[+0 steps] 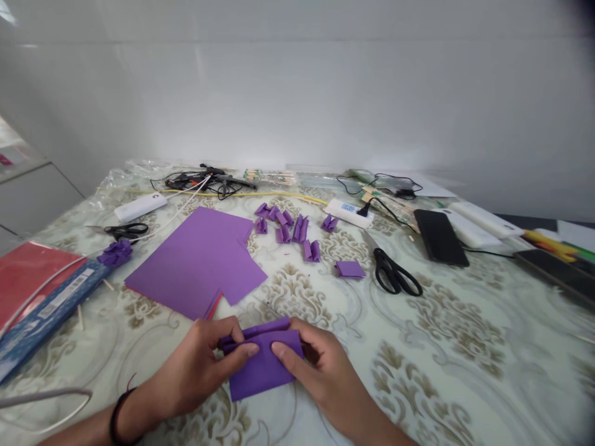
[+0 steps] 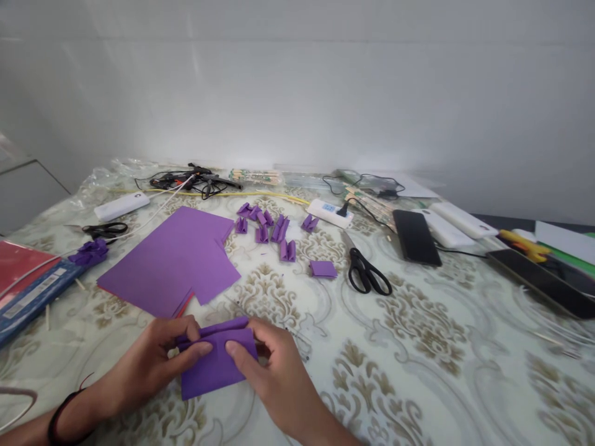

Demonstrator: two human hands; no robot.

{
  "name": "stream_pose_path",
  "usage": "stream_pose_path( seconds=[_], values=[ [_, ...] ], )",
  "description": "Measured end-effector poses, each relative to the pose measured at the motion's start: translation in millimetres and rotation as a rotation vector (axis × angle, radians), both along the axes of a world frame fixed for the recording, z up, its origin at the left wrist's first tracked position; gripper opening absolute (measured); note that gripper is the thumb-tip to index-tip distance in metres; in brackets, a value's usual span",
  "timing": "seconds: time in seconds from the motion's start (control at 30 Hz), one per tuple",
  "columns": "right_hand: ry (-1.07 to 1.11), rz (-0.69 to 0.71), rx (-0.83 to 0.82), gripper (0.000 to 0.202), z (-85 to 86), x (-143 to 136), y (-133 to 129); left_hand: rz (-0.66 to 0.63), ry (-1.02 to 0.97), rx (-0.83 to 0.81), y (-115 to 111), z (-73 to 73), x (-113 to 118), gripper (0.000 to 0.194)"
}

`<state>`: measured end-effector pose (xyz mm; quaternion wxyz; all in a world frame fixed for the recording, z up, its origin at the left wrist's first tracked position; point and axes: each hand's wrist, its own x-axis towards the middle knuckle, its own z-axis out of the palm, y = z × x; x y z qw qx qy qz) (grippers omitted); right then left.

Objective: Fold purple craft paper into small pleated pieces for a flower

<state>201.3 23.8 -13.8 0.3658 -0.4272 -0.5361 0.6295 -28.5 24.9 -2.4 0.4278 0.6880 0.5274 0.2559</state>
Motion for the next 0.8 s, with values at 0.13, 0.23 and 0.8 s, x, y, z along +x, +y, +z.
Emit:
stream_pose_path(
  seconds=[0.13, 0.23, 0.8],
  values=[
    [-0.009, -0.034, -0.024, 0.037, -3.0, 0, 0, -0.002, -0.013, 0.032, -1, 1.1, 0, 0.033],
    [-0.025, -0.065, -0.018, 0.042, -5.3, -1, -1, 0.003, -0.103, 0.078, -4, 4.0, 0, 0.017],
    [-0.142, -0.166, 0.124, 0.041, -11.1, -4, -6, -0.041, -0.132, 0.019, -8, 2.8, 10, 0.041]
  ],
)
